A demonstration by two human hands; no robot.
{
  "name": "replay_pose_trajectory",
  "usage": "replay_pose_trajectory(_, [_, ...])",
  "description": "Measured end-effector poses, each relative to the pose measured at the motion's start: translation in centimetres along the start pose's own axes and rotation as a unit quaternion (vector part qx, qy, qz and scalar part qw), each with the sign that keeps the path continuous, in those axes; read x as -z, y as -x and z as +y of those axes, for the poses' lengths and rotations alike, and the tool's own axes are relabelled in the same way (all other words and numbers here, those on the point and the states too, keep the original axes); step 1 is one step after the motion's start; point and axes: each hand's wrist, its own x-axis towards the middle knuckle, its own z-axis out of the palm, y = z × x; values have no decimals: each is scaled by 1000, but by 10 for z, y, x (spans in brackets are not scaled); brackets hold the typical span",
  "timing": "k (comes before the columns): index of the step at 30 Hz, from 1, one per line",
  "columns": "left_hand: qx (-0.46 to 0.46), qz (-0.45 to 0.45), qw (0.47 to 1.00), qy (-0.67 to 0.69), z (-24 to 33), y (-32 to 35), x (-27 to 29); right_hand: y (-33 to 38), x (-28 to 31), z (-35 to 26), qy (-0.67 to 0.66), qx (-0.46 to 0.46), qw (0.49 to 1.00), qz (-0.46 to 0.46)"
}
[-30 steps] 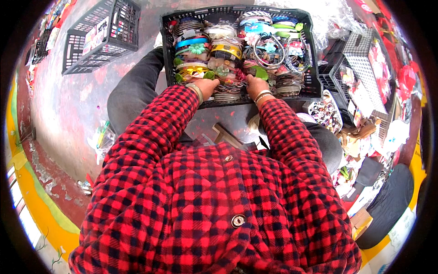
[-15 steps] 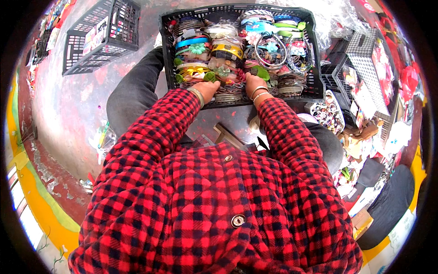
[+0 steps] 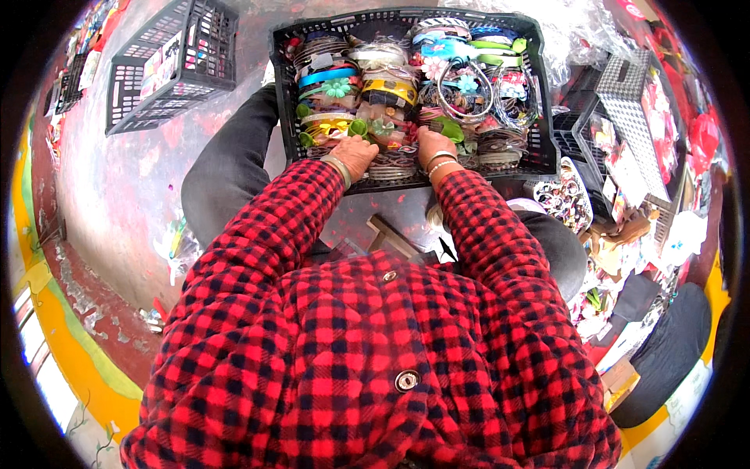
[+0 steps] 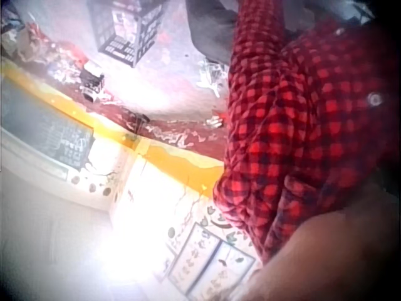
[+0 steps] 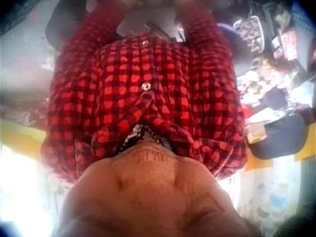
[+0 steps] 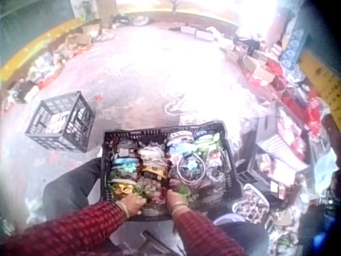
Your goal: The person sits on the floor and organizes a black crate filled with various hair accessories. They pick up, sort, and arrange multiple bundles of hair ties, headbands, and clips within the crate.
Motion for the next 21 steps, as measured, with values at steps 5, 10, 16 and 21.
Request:
replay_pose_trajectory(5, [21, -8, 999, 33, 2, -11, -7, 4, 20, 3, 9, 8, 999, -40])
replay_pose_trajectory(10, [15, 21, 999, 36, -3, -11, -8, -3, 32, -1, 22, -18, 991, -127])
replay_pose_trajectory(16, [84, -3, 996, 37, -2, -12, -9, 10, 41, -9, -36, 26, 989, -144])
replay_pose_trajectory(21, [205, -67, 958, 187, 17, -12, 46, 1, 36, -6, -110, 2, 985, -132])
